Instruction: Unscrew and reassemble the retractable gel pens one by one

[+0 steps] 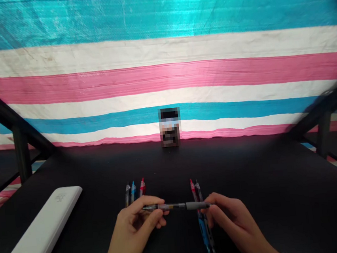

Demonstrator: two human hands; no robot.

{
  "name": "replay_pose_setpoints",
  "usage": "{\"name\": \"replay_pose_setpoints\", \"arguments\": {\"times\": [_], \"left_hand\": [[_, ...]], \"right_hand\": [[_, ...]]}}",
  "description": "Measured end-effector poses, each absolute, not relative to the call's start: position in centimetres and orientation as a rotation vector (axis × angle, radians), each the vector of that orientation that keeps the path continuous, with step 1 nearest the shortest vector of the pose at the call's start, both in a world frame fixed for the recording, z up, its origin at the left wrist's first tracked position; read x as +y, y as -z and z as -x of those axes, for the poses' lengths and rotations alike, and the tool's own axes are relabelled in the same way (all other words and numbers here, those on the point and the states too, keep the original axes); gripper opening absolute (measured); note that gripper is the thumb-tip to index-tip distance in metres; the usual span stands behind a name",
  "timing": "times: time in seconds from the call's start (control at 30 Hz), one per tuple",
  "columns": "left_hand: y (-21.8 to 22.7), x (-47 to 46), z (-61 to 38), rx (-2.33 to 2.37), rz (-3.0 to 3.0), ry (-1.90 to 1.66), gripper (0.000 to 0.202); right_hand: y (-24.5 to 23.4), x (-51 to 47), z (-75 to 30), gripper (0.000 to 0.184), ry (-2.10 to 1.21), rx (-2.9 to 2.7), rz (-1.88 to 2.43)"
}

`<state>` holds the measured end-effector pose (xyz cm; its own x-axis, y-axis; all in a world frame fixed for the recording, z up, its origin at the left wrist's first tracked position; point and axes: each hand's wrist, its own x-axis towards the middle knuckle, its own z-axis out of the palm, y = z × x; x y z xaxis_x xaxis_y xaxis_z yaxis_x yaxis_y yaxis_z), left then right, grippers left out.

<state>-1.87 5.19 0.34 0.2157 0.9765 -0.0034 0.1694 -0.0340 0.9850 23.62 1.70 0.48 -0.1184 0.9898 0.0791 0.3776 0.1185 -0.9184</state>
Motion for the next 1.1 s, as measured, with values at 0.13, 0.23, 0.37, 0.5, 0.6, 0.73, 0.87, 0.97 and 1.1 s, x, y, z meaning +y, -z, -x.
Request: {"name": "replay_pose_setpoints", "arguments": {"times": [0.13,0.23,0.37,0.5,0.6,0.73,0.87,0.97,1.1], "left_hand": [[0.14,4.99,1.97,1.188,-1.429,-0.960,0.018],[0.19,4.96,2.03,1.203,-1.415,-0.959,0.018],[0.31,5.07,2.01,1.187,-1.442,-0.958,0.016],[0.59,5.05,2.03,1.182,-1.482,-0.977,0.016],[0.74,4.89,2.11,1.181,-1.475,-0.973,0.017],[0.76,4.71,2.21,1.170,-1.475,-0.960,0.016],[0.66,4.80,2.18,1.177,-1.455,-0.979,0.016],[0.53,4.90,2.11,1.171,-1.455,-0.972,0.016],[0.26,4.94,1.96,1.187,-1.416,-0.975,0.015]], "right_hand": [[-0.97,1.82,-23.44,0.046,-1.078,-1.562,1.365],[-1.16,1.79,-23.42,0.035,-1.103,-1.529,1.367],[-1.17,1.79,-23.37,0.047,-1.223,-1.501,1.325],[-1.13,1.83,-23.33,0.043,-1.253,-1.443,1.325],[-1.17,1.89,-23.32,0.039,-1.280,-1.416,1.302],[-1.16,2.04,-23.24,0.047,-1.341,-1.396,1.313],[-1.13,2.09,-23.21,0.039,-1.336,-1.351,1.285],[-1.09,2.06,-23.23,0.044,-1.355,-1.380,1.304],[-0.95,2.09,-23.24,0.042,-1.364,-1.345,1.331]]}}
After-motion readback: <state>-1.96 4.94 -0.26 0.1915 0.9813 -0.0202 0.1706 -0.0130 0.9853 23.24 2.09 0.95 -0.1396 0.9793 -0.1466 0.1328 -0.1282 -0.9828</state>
